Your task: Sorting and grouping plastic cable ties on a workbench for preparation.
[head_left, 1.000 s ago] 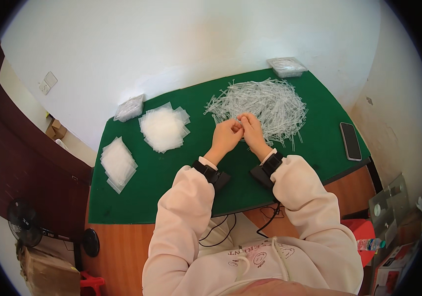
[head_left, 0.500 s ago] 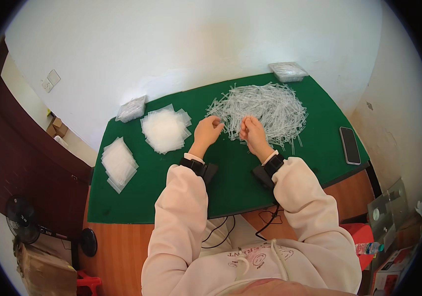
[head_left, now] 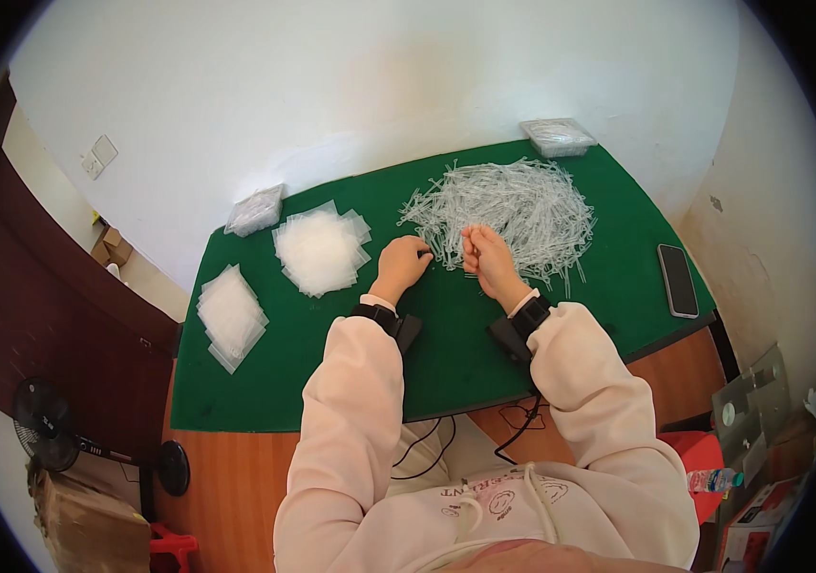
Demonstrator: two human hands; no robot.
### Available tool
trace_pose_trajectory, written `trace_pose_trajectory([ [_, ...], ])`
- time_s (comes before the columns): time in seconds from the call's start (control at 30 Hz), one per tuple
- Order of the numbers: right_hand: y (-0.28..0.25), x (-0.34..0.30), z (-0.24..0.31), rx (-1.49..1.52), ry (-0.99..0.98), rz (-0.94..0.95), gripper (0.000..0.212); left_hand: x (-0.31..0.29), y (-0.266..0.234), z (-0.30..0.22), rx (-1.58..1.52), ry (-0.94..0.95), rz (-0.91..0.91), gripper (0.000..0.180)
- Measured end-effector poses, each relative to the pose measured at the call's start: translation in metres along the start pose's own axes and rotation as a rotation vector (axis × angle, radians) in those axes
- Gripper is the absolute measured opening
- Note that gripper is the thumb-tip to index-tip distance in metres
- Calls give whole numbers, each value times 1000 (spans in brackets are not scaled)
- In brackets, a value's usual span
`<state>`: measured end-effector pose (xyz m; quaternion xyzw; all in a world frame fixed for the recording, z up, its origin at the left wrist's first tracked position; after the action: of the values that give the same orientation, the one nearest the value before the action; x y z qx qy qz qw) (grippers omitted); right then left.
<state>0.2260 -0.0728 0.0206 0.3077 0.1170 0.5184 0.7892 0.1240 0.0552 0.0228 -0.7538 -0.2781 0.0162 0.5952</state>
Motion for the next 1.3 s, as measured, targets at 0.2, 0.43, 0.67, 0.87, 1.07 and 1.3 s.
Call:
trace_pose_trajectory([
  [0.2,-1,2,-2,-26,-7,6,14,-2,-2,-4,-14,-61,-66,34],
  [0.43,-1,1,-3,-44,-34,-3,16,-4,1,-9,-336,-174,-116,34],
  [0.67,1,3,-6,-47,-18,14,17,-4,7,-9,-203,-157,-157,24],
  [0.87,-1,2,-6,-48,-23,13,16,-3,8,-12,-139,-172,-119,17],
  [1.07,0,2,-4,-54,-52,4,16,-3,4,-11,-233,-184,-252,15],
  [1.3,-8,3,-2,-81,-121,-94,17,-1,-5,-35,-550,-26,-295,14],
])
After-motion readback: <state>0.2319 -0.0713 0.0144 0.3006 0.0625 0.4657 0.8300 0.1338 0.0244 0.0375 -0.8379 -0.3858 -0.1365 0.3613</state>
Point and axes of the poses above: each hand's wrist, its own x-axis towards the middle knuckle, its own y-axis out of the palm, z = x × y, the point moved 5 cm from there along x, towards the middle knuckle, and after that the axes turned 2 degrees about z, right-handed, at the moved point
